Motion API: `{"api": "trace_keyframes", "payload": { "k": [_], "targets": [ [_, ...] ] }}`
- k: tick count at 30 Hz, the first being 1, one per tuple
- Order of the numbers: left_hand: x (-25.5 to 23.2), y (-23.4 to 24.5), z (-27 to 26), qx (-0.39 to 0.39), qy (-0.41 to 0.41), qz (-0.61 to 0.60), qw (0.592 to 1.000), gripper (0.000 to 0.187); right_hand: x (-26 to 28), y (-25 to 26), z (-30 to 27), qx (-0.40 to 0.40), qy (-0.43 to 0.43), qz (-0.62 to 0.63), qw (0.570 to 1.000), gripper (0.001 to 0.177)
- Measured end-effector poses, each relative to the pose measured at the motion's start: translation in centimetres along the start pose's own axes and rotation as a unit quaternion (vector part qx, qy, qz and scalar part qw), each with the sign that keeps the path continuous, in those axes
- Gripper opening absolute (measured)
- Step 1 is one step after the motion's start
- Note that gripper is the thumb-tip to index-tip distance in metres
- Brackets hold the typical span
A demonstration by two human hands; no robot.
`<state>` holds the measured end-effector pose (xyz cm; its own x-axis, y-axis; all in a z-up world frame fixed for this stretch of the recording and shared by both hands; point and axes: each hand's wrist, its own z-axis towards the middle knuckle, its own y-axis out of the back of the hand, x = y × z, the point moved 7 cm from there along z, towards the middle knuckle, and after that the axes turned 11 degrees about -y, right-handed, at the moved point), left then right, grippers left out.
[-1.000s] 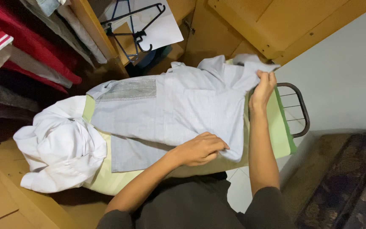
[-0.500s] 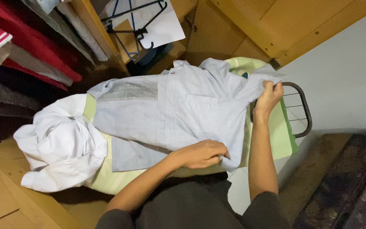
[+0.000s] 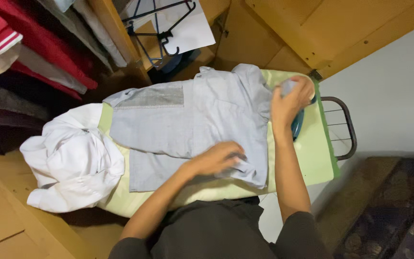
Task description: The person lays a light gray shirt flat on an ironing board and uses a lint roller to roll over the fabric repeatedly. The person then folds the shirt in half and continues rolling the surface with the lint roller.
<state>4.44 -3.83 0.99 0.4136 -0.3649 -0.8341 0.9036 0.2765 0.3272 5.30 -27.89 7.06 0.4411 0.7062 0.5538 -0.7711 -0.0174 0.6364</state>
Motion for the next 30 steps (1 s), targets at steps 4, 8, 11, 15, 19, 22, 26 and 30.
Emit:
{"api": "trace_keyframes", "payload": {
  "k": [4, 8, 11, 15, 19, 22, 26, 30],
  "targets": [
    [4.2, 9.1, -6.8, -0.238, 0.188, 0.046, 0.952, 0.025, 7.3, -4.6, -4.3, 0.334, 0.085, 0.138, 0.929, 0.028],
    [4.9, 17.6, -14.7, -0.395, 0.199, 0.234, 0.866, 0.022, 14.3, -6.9, -12.6, 0.501, 0.195, 0.151, 0.829, 0.023],
    [5.4, 21.1, -19.8, -0.418, 0.234, 0.379, 0.792, 0.025, 18.9, -7.3, -18.9, 0.543, 0.317, 0.184, 0.756, 0.022],
    [6.7, 22.7, -25.6, -0.451, 0.305, 0.444, 0.711, 0.034, 21.9, -7.6, -26.7, 0.598, 0.389, 0.147, 0.685, 0.022],
    [9.9, 22.5, -28.4, -0.513, 0.303, 0.281, 0.752, 0.034, 23.8, -6.6, -31.7, 0.555, 0.466, 0.119, 0.679, 0.048],
    [11.6, 22.0, -29.0, -0.515, 0.321, 0.242, 0.757, 0.032, 24.7, -6.7, -33.1, 0.512, 0.483, 0.112, 0.701, 0.062],
    [12.7, 22.9, -28.9, -0.501, 0.291, 0.253, 0.775, 0.028, 24.6, -7.4, -35.0, 0.466, 0.483, 0.085, 0.736, 0.048],
    [13.0, 23.8, -28.4, -0.501, 0.24, 0.227, 0.8, 0.023, 24.0, -9.1, -36.0, 0.45, 0.475, 0.086, 0.752, 0.026]
  ]
}}
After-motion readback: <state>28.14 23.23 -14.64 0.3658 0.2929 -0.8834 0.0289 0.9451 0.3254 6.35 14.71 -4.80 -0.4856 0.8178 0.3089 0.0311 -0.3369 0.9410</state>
